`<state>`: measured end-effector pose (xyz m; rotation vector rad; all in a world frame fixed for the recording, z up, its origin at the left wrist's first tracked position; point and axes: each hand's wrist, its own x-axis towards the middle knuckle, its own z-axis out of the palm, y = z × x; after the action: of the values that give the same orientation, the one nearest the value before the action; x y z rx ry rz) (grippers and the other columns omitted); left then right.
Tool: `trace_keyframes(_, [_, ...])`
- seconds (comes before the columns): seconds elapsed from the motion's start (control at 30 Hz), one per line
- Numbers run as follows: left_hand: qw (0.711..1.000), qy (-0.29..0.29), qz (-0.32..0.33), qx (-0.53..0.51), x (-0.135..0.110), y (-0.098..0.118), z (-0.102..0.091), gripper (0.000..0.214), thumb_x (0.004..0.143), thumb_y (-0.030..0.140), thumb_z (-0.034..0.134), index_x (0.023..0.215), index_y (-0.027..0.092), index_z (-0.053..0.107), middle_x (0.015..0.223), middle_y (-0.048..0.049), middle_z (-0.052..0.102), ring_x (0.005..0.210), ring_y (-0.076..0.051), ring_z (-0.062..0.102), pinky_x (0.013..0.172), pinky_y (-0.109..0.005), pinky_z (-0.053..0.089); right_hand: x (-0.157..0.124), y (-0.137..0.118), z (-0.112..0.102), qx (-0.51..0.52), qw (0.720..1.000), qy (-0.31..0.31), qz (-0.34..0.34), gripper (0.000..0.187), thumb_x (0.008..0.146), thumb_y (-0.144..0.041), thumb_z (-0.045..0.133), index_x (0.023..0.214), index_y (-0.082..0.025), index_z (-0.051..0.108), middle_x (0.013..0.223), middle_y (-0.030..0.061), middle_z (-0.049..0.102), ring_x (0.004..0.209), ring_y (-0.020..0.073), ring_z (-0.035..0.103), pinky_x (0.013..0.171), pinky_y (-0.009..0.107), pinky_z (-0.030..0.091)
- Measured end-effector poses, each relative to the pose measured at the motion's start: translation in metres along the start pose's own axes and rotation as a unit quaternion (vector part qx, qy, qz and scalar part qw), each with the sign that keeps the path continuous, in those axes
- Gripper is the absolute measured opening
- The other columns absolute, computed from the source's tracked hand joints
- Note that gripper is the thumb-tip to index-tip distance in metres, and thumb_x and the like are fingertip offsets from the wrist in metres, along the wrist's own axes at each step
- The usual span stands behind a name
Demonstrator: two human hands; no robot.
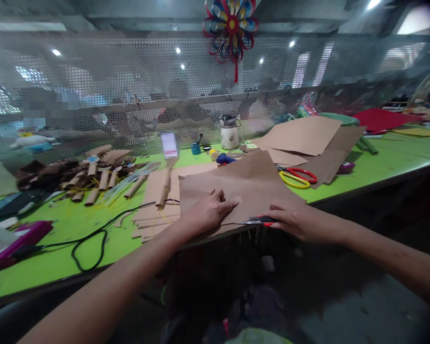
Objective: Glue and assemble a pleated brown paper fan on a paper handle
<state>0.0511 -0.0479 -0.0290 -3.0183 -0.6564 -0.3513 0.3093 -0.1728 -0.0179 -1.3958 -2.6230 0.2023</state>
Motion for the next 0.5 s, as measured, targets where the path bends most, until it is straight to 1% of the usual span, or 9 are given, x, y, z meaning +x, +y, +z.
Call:
trace_keyframes(0.07, [1.0,-0.006,-0.001,-0.009,0.0,0.0,-0.001,0.047,0.097,0.043,0.021,0.122,0.027,0.058,0.092,-0.0071,0.048,0.081,-0.018,0.045,0.074,-0.029,0.038,0.003,-0.001,0.001,-0.002,1.0,0.009,-0.003,0.031,0.095,-0.028,0.039,0.12,-0.019,0.057,0.1,0.0107,0.055,0.085,0.0207,0.053,0.075,0.032,0.042])
trace_keyframes(0.2, [1.0,-0.017,0.002,-0.023,0.003,-0.006,0.003,0.048,0.096,0.045,0.022,0.123,0.029,0.058,0.091,-0.0067,0.048,0.08,-0.018,0.046,0.074,-0.029,0.039,0.019,-0.005,0.003,-0.014,1.0,0.013,-0.015,0.031,0.095,-0.026,0.04,0.118,-0.016,0.057,0.098,0.0115,0.055,0.087,0.0215,0.053,0.076,0.033,0.043])
trace_keyframes(0.3, [0.999,-0.011,0.006,-0.034,0.004,-0.012,0.007,0.047,0.096,0.046,0.024,0.125,0.031,0.057,0.092,-0.007,0.048,0.082,-0.018,0.047,0.076,-0.03,0.039,0.027,-0.007,0.005,-0.007,0.999,0.025,-0.022,0.031,0.095,-0.027,0.04,0.118,-0.016,0.057,0.099,0.0117,0.055,0.087,0.0218,0.053,0.075,0.033,0.044])
trace_keyframes(0.4, [0.999,-0.005,0.006,-0.039,0.003,-0.013,0.008,0.046,0.096,0.046,0.024,0.125,0.032,0.057,0.094,-0.0074,0.048,0.083,-0.018,0.047,0.077,-0.031,0.04,0.025,-0.008,0.005,0.006,0.999,0.027,-0.027,0.03,0.095,-0.026,0.04,0.118,-0.017,0.057,0.1,0.0113,0.055,0.088,0.0213,0.054,0.076,0.032,0.043])
trace_keyframes(0.5, [0.999,-0.001,0.001,-0.034,0.002,-0.01,0.008,0.047,0.096,0.046,0.023,0.124,0.032,0.058,0.095,-0.0076,0.049,0.083,-0.018,0.047,0.077,-0.031,0.04,0.016,-0.007,0.002,0.005,0.999,0.012,-0.03,0.029,0.095,-0.024,0.04,0.117,-0.017,0.057,0.097,0.0103,0.055,0.085,0.0206,0.053,0.074,0.032,0.043])
